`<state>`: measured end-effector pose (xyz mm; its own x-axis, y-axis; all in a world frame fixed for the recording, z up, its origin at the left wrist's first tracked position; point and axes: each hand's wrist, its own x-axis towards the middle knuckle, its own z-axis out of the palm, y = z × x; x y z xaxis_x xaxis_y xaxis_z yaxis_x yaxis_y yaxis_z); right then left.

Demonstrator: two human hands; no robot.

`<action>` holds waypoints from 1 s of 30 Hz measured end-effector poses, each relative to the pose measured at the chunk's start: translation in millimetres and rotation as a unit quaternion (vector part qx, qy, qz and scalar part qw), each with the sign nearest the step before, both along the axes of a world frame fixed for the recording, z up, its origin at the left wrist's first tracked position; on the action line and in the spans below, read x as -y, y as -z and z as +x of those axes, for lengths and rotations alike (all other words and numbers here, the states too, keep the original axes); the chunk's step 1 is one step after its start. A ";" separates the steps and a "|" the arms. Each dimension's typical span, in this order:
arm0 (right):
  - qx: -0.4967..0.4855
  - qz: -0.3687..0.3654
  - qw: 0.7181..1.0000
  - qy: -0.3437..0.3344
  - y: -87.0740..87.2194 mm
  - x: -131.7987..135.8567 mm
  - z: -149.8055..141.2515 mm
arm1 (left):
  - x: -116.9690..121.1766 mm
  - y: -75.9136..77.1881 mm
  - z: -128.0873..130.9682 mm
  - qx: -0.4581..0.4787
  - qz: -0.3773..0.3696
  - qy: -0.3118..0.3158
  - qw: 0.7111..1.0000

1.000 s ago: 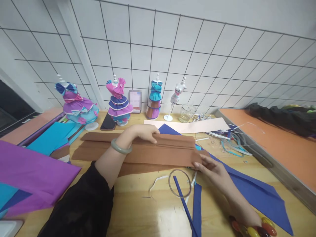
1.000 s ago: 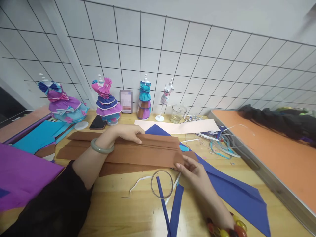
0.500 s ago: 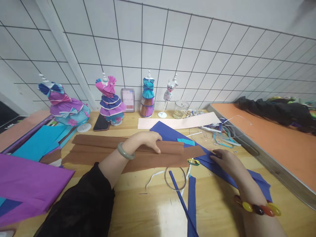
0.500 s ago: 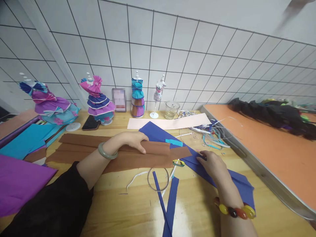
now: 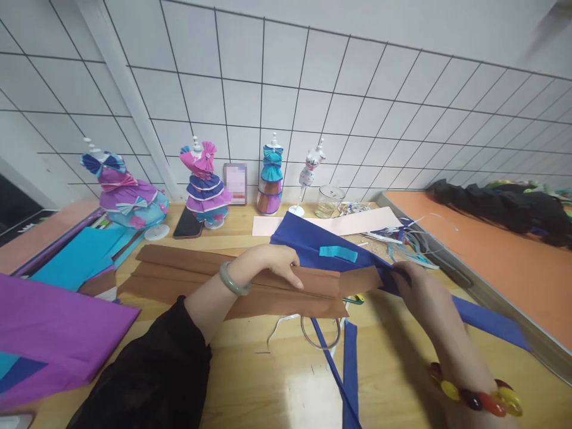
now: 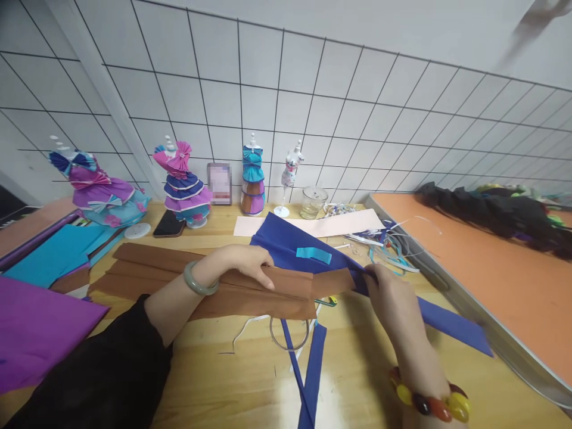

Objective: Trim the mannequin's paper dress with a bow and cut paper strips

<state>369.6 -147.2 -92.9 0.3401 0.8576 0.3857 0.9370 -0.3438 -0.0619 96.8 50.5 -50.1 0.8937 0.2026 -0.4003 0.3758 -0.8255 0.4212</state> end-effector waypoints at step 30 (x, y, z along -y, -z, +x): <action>0.260 0.159 0.943 -0.134 -96.0 21.0 -39.7 | 28.7 -6.4 20.6 0.408 -0.093 -0.099 0.903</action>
